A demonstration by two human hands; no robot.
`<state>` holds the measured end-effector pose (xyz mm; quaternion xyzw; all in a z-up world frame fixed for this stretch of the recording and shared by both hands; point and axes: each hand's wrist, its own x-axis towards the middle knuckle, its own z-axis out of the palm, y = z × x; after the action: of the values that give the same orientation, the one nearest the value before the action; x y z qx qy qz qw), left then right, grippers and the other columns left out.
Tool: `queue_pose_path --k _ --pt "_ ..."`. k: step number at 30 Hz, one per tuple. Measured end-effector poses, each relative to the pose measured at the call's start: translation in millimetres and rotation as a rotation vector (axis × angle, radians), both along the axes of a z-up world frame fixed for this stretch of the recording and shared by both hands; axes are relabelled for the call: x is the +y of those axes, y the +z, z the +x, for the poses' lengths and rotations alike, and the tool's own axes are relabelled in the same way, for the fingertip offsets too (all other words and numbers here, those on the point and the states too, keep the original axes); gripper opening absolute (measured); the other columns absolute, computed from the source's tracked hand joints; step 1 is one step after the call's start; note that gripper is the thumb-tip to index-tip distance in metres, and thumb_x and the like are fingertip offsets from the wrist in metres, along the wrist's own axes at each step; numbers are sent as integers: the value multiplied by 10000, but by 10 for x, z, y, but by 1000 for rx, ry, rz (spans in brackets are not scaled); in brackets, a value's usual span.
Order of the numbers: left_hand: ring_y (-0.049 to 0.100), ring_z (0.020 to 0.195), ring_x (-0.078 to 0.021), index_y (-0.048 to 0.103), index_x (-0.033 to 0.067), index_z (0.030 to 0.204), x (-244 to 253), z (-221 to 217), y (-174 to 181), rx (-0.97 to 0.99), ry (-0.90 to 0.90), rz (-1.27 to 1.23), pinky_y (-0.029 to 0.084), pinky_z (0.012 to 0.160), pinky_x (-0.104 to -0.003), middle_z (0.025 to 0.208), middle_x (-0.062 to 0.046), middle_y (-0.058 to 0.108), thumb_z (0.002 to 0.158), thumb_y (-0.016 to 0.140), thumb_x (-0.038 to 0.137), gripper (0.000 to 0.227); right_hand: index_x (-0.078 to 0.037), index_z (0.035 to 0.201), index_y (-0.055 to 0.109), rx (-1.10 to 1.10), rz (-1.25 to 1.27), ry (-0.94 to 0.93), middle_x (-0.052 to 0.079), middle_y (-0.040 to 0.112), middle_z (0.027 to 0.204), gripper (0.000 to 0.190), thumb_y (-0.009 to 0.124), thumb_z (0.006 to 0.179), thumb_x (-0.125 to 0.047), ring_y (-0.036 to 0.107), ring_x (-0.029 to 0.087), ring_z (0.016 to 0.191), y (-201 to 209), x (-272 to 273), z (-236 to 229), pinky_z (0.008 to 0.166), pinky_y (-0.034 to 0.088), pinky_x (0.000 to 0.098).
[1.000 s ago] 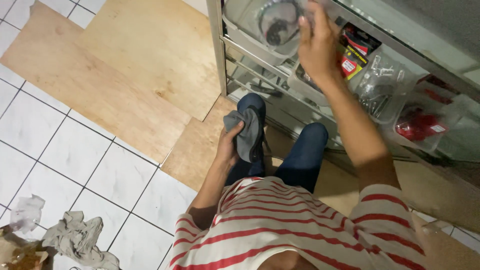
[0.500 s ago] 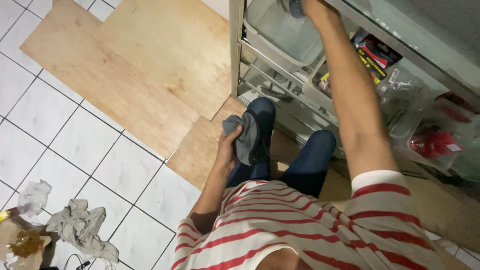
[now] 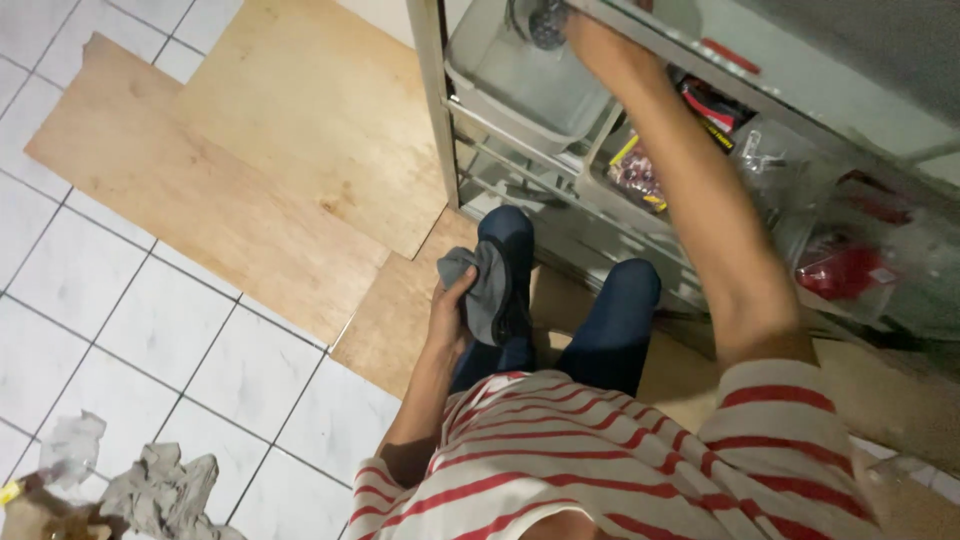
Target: The person sits on the floor and wipes several small packaged items with a cloth, including a black circular object, a small white square, and a plastic-wrapped item. After wiping each item, the person places it back into a clear plastic bin on a low glass shelf.
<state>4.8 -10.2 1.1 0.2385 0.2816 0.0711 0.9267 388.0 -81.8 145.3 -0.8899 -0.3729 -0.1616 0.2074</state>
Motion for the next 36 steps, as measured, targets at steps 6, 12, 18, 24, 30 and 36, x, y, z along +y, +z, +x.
queue_pose_path --k 6,12,18,24,30,36 --pt "697 1044 -277 604 16 1294 -94 238 -224 68 -120 6 558 924 -400 1187 -149 708 916 697 226 442 60 1341 554 -218 6 122 356 407 1550 376 678 1009 -68 358 544 1450 221 -665 -633 1206 341 570" --pt "710 1046 -256 635 39 1300 -288 533 -875 56 -271 -64 562 935 -385 1205 -131 720 929 660 286 446 -15 1383 597 88 -97 -62 281 569 1368 474 743 954 -154 538 480 1241 299 -1475 -1000 1069 432 543" --pt "717 1008 -254 674 11 1251 -478 602 -1385 40 -326 -25 562 917 -384 1167 -139 735 953 667 305 418 -89 1193 678 -17 -235 -29 159 628 1098 506 868 746 -229 622 395 1059 364 -1613 -1212 929 478 524" --pt "717 990 -254 666 -7 1253 -389 550 -1333 -5 -329 -13 566 896 -382 1149 -146 737 970 659 292 411 -24 1148 662 73 -163 6 199 643 1104 491 870 745 -213 641 420 1017 228 -1586 -1232 877 510 499" --pt "725 984 -235 654 19 1254 -343 524 -1301 28 -322 1 580 882 -362 1145 -127 737 954 661 270 391 -44 1146 677 241 -71 126 190 685 1077 320 756 836 -49 676 417 965 509 -1484 -1590 797 544 478" --pt "725 955 -246 645 17 1255 -367 579 -1241 15 -348 22 586 856 -375 1113 -129 740 952 663 271 396 -28 1156 679 -43 60 154 154 690 1103 288 689 877 40 693 364 967 1037 -1139 -2067 812 561 445"
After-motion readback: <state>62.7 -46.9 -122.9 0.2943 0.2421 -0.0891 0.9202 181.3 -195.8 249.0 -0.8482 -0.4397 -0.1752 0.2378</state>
